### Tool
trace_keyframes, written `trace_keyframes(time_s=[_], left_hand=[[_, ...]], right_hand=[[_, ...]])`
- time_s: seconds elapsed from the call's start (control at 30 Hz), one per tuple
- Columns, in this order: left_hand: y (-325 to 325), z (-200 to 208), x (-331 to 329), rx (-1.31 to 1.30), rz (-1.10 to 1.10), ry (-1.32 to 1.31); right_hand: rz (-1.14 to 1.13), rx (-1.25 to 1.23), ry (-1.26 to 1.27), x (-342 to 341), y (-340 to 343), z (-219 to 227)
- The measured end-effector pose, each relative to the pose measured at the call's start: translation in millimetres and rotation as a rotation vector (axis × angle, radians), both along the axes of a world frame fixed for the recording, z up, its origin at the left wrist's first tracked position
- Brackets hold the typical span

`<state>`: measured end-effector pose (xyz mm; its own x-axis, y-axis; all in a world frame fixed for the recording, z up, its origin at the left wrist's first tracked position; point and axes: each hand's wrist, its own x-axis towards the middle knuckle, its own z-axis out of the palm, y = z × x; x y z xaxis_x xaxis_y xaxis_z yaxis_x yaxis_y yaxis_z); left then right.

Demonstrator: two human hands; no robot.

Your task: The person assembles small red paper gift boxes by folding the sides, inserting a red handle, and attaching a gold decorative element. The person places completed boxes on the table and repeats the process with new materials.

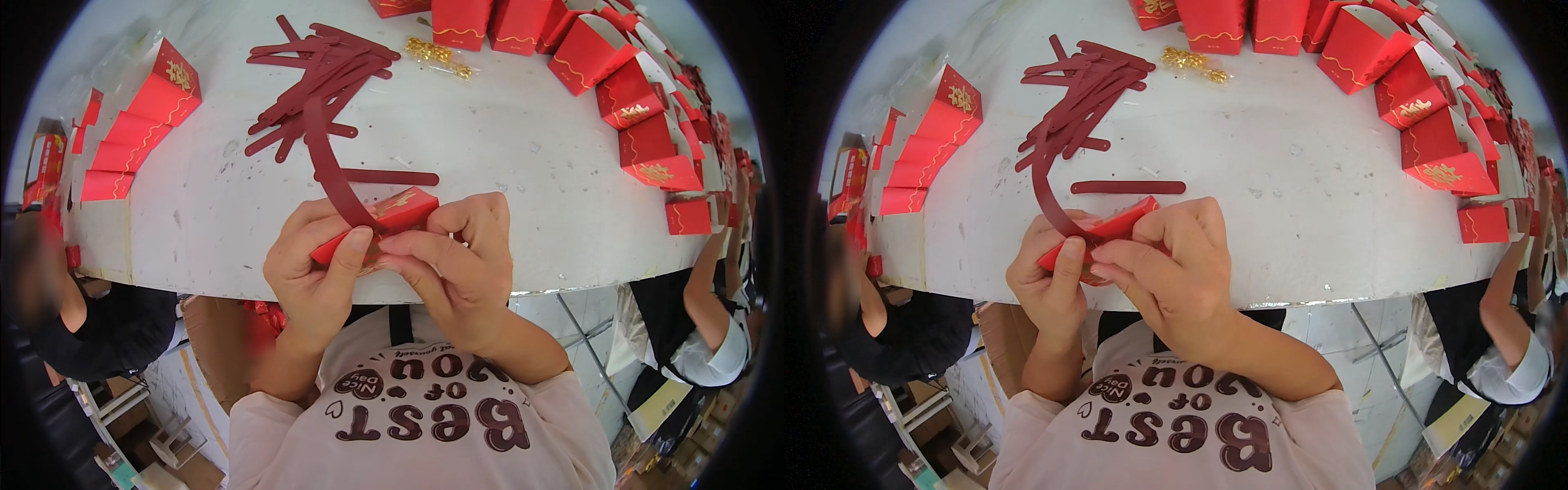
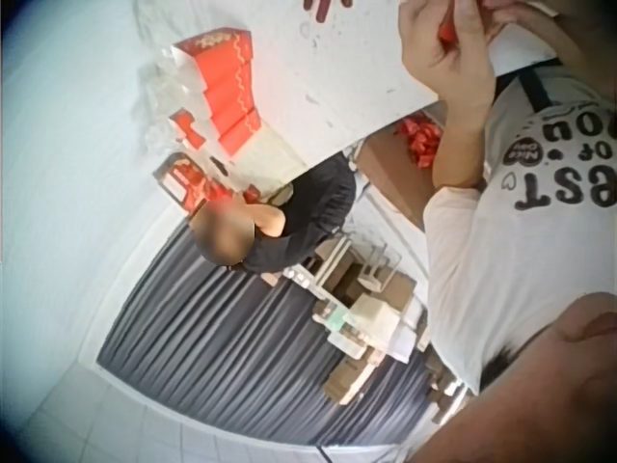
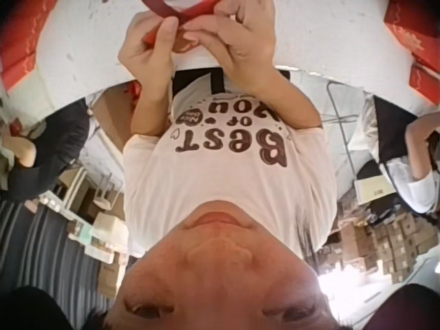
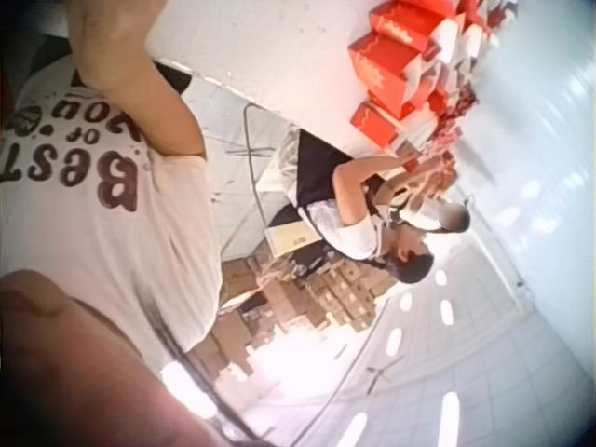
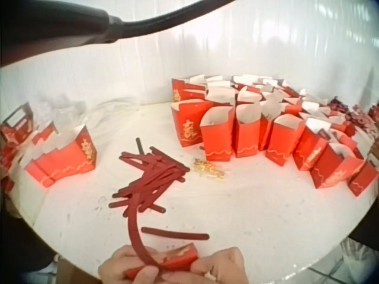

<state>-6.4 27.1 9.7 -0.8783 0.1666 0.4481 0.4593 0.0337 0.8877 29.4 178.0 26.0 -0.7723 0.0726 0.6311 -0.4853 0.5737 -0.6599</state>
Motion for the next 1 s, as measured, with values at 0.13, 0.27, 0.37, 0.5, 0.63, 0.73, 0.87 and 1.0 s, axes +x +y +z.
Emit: trace_keyframes(time_s=[0.13, 0.27, 0.37, 0.5, 0.63, 0.73, 0.87, 1.0], left_hand=[[1.1, -4.3, 3.0, 0.021, -0.001, 0.01], [0.3, -8.2, 2.8, 0.061, 0.002, 0.027], [-0.3, -6.0, 4.4, 0.044, -0.039, 0.017], [0.3, -3.7, 7.8, -0.005, -0.025, 0.001], [-2.2, -10.5, 5.3, 0.025, -0.05, 0.093], [-4.2, -12.0, 7.1, 0.108, -0.123, 0.043], [-14.6, -10.5, 3.8, 0.047, -0.253, 0.078], [-26.2, 0.8, -10.7, 0.117, -0.246, 0.126]], right_hand=[[-0.02, 0.005, -0.006, 0.7, -1.4, 0.3], [-0.025, 0.076, 0.071, 0.3, -7.3, -1.2], [-0.046, 0.084, 0.093, 0.6, 2.3, -9.9], [-0.1, 0.1, 0.084, 1.9, -2.7, -6.9], [-0.108, 0.149, 0.055, 4.0, -4.8, 1.6], [-0.116, 0.061, 0.014, -1.6, -2.2, 8.4], [0.145, -0.113, -0.115, -4.0, 4.9, 3.1], [0.315, -0.163, -0.116, -11.0, 16.0, -3.0]])
